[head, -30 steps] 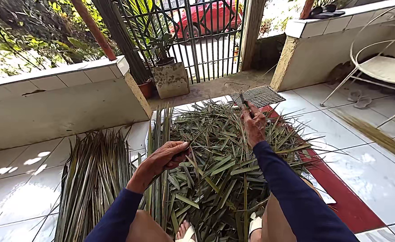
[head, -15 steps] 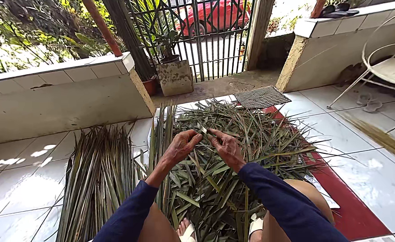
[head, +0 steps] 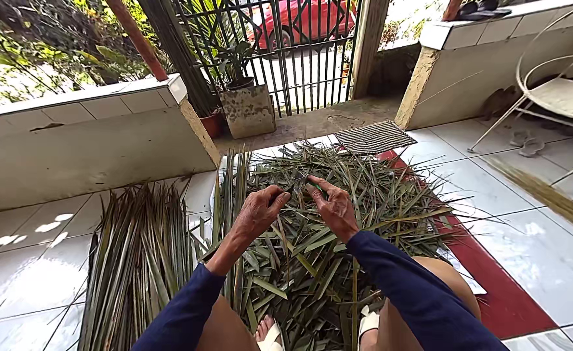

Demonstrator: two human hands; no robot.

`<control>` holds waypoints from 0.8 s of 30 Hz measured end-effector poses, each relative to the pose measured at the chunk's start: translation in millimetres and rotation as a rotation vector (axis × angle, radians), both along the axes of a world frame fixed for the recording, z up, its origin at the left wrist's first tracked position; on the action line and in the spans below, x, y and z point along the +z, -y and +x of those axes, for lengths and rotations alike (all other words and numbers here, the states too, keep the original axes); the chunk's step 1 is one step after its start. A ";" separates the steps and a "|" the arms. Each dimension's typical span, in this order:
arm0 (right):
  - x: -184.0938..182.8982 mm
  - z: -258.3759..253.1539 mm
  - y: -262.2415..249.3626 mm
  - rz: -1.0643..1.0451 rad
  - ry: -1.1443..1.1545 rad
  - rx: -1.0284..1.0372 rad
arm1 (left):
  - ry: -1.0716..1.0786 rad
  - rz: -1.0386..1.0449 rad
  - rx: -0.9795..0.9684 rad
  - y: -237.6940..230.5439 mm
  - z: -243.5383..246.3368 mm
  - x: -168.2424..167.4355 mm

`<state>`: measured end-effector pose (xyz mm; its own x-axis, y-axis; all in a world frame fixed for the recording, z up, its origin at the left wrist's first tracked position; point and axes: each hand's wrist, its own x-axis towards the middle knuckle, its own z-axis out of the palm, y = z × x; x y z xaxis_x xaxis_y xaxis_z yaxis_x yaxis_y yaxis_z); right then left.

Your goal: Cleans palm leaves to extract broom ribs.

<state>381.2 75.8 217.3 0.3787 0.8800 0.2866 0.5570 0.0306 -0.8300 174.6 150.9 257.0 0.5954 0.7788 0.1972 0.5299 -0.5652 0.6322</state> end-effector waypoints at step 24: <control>-12.2 97.3 -44.5 0.042 -0.150 -0.346 | -0.022 -0.041 -0.026 -0.3 -31.7 0.0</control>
<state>478.6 120.4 205.1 0.6923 0.6810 0.2386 0.4125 -0.1021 -0.9052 142.8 151.2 257.1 0.6193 0.7702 0.1523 0.5294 -0.5529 0.6435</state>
